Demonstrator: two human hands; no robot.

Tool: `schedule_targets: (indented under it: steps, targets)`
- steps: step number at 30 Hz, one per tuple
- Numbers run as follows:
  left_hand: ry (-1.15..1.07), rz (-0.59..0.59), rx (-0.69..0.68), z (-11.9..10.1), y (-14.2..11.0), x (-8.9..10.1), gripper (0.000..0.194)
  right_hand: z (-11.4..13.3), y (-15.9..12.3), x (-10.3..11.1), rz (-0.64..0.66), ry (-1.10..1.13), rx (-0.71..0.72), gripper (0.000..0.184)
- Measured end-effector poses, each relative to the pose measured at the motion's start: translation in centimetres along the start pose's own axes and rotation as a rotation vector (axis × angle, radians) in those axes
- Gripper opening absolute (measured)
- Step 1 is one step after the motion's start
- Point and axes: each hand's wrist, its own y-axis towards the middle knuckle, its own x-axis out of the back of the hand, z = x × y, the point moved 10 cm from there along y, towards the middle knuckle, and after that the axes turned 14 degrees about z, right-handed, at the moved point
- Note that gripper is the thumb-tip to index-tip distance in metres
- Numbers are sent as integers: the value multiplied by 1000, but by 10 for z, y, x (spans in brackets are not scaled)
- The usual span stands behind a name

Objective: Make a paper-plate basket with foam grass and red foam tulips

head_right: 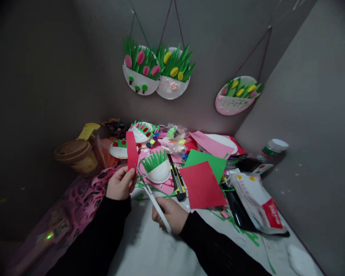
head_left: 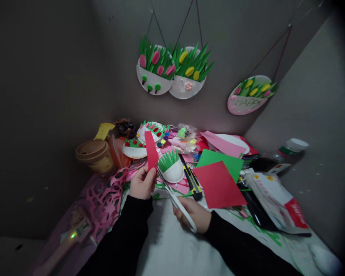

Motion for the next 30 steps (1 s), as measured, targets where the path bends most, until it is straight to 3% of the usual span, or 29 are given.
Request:
schedule_targets:
  steps: [20,30]
  targets:
    - [173,-2,-52,-14,-1,3,23,1,-2,6,-12,19,-2,14]
    - [153,-18,-39,-14,-1,5,24,-6,-2,6,-2,25,-35,11]
